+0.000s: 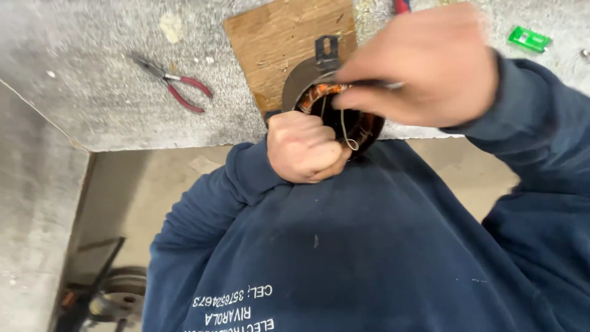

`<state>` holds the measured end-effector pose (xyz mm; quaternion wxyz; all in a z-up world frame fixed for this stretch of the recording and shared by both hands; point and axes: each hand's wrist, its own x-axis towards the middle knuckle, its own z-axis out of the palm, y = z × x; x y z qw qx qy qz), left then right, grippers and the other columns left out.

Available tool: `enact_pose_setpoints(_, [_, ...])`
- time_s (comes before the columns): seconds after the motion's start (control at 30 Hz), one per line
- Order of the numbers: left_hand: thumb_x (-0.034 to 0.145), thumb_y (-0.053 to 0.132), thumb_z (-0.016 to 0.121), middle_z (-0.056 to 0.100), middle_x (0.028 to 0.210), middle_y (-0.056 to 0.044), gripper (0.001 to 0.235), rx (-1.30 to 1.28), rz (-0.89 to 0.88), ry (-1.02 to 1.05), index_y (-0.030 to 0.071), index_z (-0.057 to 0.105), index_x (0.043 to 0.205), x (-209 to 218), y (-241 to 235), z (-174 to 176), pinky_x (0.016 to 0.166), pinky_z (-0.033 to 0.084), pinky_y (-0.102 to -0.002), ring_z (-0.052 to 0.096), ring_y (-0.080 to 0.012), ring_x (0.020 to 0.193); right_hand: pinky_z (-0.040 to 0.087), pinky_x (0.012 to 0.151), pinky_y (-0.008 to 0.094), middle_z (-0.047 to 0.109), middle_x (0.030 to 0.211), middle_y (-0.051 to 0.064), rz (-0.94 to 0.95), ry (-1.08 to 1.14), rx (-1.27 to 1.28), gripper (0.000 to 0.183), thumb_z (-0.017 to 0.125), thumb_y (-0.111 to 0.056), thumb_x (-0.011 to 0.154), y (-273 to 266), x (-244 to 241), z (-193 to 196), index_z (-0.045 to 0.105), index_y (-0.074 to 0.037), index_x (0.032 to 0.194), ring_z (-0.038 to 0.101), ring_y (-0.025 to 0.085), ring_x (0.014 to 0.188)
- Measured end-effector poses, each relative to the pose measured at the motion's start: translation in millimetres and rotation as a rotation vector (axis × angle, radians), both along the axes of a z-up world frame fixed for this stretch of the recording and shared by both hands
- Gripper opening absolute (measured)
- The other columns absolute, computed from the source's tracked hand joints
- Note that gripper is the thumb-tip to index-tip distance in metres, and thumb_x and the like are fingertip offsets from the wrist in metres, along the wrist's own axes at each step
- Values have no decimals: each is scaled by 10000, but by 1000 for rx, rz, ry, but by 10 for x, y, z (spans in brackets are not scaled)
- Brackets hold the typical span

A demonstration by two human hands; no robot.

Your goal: Repairing an electric motor by lacing and securing copper windings with string.

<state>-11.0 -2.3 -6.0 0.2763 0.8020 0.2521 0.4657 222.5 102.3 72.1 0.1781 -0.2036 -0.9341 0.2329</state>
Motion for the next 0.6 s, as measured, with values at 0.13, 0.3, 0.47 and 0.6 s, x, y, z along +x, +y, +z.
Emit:
enact_pose_setpoints(0.13, [815, 53, 795, 422, 599, -56, 425, -107, -18, 10, 100, 418, 626, -5, 5, 120, 482, 335, -405, 457, -251, 511, 538, 772, 256, 706, 1051, 79, -393, 219, -283, 116, 659, -42, 1083, -495, 547, -258, 668, -24, 1197, 690, 160, 883])
enact_pose_setpoints(0.3, [839, 6, 739, 384, 607, -96, 409, -262, -31, 9, 56, 397, 620, 16, -41, 89, 520, 299, -440, 423, -293, 529, 547, 777, 326, 709, 992, 108, -778, 155, -74, 107, 775, -29, 1013, -853, 477, -613, 719, 1, 1098, 702, 225, 865])
enact_pose_setpoints(0.47, [947, 11, 645, 393, 666, -99, 325, -569, -35, -60, 0, 436, 699, -11, -104, 208, 544, 312, -387, 425, -268, 592, 490, 891, 428, 723, 1071, 116, -741, 97, 214, 236, 813, -32, 831, -1138, 248, -586, 731, -25, 1052, 672, 312, 1008])
enact_pose_setpoints(0.6, [1039, 56, 575, 550, 782, -101, 244, -759, -51, -85, -12, 511, 813, 46, -51, 452, 607, 424, -339, 521, -250, 646, 478, 950, 425, 661, 1274, 94, -496, 193, 74, 379, 816, -185, 925, -1239, -128, -432, 688, -16, 1239, 621, 269, 1167])
